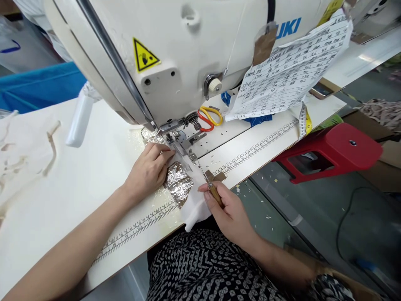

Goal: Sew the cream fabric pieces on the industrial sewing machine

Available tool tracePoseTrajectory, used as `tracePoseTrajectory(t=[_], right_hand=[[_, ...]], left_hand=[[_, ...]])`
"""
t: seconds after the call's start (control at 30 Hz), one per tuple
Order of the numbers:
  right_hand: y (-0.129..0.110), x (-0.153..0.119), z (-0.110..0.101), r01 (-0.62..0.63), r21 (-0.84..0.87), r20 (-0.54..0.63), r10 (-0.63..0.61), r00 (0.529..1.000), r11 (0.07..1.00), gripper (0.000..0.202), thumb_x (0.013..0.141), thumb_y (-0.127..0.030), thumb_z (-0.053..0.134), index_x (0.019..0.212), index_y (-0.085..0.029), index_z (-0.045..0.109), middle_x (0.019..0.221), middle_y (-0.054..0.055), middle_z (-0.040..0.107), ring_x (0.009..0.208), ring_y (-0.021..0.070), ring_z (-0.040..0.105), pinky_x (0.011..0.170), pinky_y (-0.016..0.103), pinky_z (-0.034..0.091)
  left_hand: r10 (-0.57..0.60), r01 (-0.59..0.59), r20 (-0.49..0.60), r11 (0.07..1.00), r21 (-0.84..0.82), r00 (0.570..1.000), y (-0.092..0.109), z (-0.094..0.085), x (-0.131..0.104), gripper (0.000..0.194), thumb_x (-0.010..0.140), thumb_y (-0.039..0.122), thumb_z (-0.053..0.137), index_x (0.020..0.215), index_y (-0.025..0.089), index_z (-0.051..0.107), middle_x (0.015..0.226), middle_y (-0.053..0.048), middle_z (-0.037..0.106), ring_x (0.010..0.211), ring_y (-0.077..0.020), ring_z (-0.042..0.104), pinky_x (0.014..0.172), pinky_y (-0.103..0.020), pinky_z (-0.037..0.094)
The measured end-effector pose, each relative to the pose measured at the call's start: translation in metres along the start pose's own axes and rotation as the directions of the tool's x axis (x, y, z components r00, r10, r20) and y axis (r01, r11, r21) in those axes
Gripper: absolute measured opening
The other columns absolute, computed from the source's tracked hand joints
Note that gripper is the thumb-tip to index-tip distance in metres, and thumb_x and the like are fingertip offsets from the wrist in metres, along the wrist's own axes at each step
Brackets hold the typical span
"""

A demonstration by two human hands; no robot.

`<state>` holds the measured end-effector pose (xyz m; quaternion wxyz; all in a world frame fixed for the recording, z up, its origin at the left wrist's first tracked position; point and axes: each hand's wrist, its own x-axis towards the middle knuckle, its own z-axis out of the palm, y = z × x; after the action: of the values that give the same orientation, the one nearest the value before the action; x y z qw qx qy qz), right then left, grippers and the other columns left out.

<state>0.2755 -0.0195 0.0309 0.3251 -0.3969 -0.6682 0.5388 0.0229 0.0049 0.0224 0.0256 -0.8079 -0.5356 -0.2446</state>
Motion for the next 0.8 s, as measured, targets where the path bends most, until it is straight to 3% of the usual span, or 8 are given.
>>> tracePoseTrajectory(t=[0.3, 0.53, 0.8], right_hand=[[-0.003, 0.02, 0.006, 0.056, -0.052, 0.007, -0.056, 0.998, 0.997, 0.021, 0.101, -0.027, 0.044, 0.109, -0.02, 0.062, 0.078, 0.0, 0.061, 0.062, 0.0161, 0.054, 0.057, 0.027, 0.043], [-0.006, 0.028, 0.007, 0.056, -0.071, 0.036, -0.053, 0.998, 0.996, 0.021, 0.101, -0.026, 0.044, 0.109, -0.018, 0.061, 0.081, 0.002, 0.062, 0.067, 0.0175, 0.056, 0.062, 0.028, 0.046], [-0.007, 0.046, 0.013, 0.086, -0.13, 0.067, -0.078, 0.995, 0.988, 0.017, 0.099, -0.023, 0.045, 0.106, -0.019, 0.059, 0.084, 0.002, 0.066, 0.066, 0.0171, 0.058, 0.065, 0.028, 0.047]], left_hand=[[-0.046, 0.043, 0.009, 0.979, 0.2, 0.999, -0.003, 0.003, -0.001, 0.037, 0.088, 0.011, 0.044, 0.121, 0.02, 0.058, 0.118, -0.014, 0.059, 0.105, -0.0305, 0.053, 0.086, -0.049, 0.052], [0.073, -0.069, -0.051, 0.995, 0.065, 0.996, -0.004, 0.001, -0.001, 0.037, 0.088, 0.008, 0.043, 0.121, 0.019, 0.054, 0.107, -0.011, 0.061, 0.098, -0.0249, 0.057, 0.084, -0.043, 0.053], [0.022, -0.016, -0.035, 0.986, 0.167, 0.999, -0.007, 0.003, 0.0, 0.031, 0.088, 0.01, 0.045, 0.117, 0.018, 0.054, 0.112, -0.014, 0.059, 0.098, -0.0267, 0.055, 0.081, -0.044, 0.053]])
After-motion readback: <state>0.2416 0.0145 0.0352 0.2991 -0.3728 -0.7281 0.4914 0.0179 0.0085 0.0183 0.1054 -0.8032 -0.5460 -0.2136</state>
